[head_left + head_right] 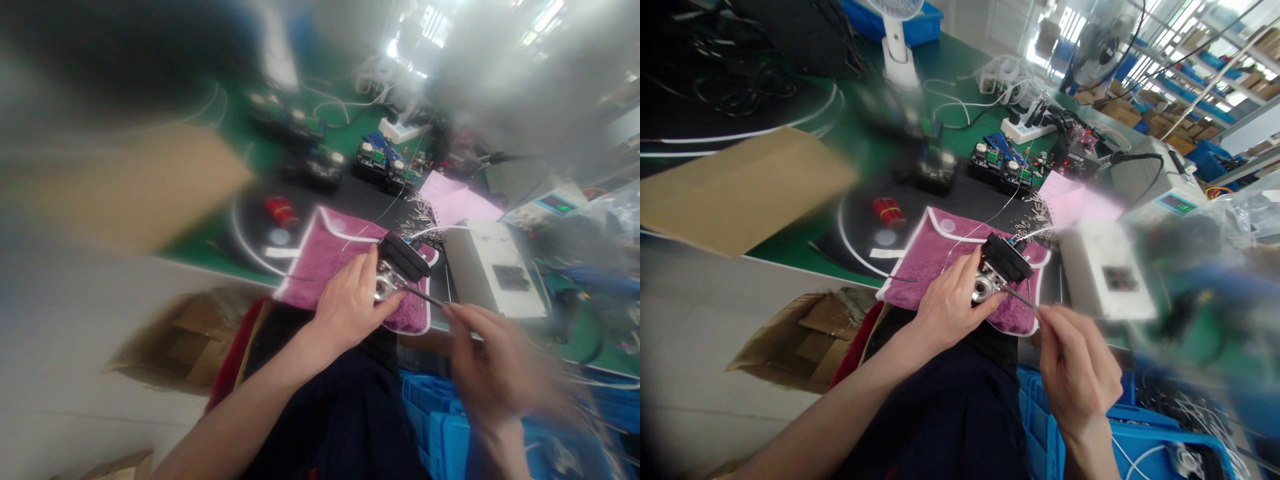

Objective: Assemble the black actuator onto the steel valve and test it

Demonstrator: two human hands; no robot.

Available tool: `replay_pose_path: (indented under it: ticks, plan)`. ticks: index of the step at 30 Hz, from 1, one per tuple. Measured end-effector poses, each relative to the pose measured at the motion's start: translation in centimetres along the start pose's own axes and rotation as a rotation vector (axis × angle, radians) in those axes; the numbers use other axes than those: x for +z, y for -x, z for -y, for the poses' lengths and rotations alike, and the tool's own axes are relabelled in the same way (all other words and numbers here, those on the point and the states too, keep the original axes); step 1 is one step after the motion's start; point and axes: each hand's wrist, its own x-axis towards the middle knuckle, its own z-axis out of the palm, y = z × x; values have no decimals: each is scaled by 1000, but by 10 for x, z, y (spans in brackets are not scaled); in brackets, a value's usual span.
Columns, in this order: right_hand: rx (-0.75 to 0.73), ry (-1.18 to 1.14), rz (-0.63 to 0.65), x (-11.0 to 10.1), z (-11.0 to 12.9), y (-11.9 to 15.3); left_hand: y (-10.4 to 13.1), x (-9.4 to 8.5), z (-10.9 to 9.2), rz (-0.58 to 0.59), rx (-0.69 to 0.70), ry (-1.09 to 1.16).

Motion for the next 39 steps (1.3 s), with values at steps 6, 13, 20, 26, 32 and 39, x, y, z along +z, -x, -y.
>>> replay_pose_path:
  ticks: [6,13,20,26,32,39]
  plan:
    - [-42,68,18,-4,10,-13,0,1,-1,24,-24,1]
    - [2,56,20,-9,16,-21,0,2,0,0,-11,-19]
    - [46,-19,-5,-4,17,-24,0,2,0,-3,-24,-4]
    - [-1,-62,-4,9,12,-27,1,1,-1,16,-22,-4]
    - [56,-78,80,11,10,-16,0,0,-1,36,-44,2]
    - [135,-152,186,15,4,12,0,0,0,36,-25,-10]
